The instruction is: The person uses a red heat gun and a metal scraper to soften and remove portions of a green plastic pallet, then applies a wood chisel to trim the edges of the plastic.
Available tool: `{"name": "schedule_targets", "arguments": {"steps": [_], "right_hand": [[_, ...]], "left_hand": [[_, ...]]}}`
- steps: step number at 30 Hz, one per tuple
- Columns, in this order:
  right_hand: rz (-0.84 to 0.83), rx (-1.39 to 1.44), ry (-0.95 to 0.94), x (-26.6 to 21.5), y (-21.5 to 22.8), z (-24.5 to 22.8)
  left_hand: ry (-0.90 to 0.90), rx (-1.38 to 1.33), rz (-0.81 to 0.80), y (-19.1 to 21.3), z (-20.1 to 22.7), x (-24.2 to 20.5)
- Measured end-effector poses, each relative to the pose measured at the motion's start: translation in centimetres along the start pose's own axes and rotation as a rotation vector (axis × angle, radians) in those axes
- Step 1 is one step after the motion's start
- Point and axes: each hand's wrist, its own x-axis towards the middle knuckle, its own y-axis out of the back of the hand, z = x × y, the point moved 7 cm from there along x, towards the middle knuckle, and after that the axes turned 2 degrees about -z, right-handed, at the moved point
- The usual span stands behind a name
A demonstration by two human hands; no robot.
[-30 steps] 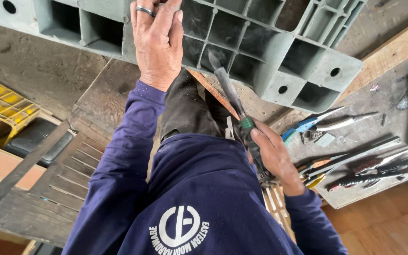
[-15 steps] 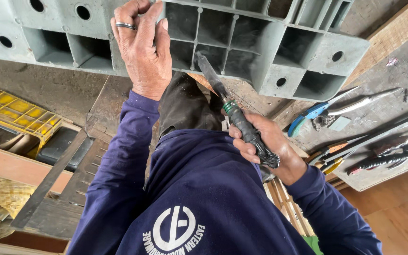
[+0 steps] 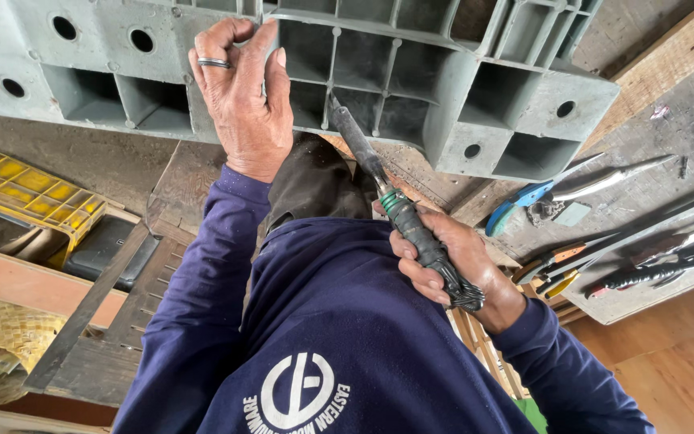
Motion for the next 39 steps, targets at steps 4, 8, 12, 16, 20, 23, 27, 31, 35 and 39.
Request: {"name": "schedule_targets", "arguments": {"steps": [4, 8, 12, 16, 20, 23, 27, 31, 35, 39], "right_hand": [[0.026, -0.062, -0.007, -0.4, 0.0, -0.5], [0.091, -0.174, -0.032, 0.6, 1.1, -1.2], [0.121, -0.278, -0.036, 1.1, 0.9, -1.9], [0.158, -0.333, -0.073, 0.8, 0.7, -2.0], [0.236, -0.327, -0.102, 0.4, 1.2, -1.9], [0.256, -0.405, -0.157, 0.2, 1.2, -2.1], [0.189, -0.514, -0.198, 0.0, 1.1, -3.2], [0.227, -0.45, -0.239, -0.5, 1.6, -3.1], [0.097, -0.268, -0.136, 0.4, 0.5, -2.1], [0.123, -0.173, -0.058, 0.5, 0.5, -1.2]], "left_hand": [[0.039, -0.029, -0.014, -0.1, -0.1, -0.1], [0.0, -0.001, -0.009, 0.2, 0.2, 0.0], [0.024, -0.01, -0.011, 0.2, 0.1, 0.0], [0.031, -0.011, -0.011, 0.2, 0.3, 0.1], [0.016, 0.002, -0.015, 0.1, 0.3, 0.1], [0.026, 0.003, -0.019, 0.1, 0.1, -0.2], [0.023, 0.011, -0.017, -0.2, -0.1, -0.1], [0.005, 0.027, -0.006, -0.2, 0.0, -0.1], [0.037, 0.008, -0.018, -0.1, -0.1, -0.1], [0.026, 0.022, -0.014, -0.1, 0.1, 0.0]]}}
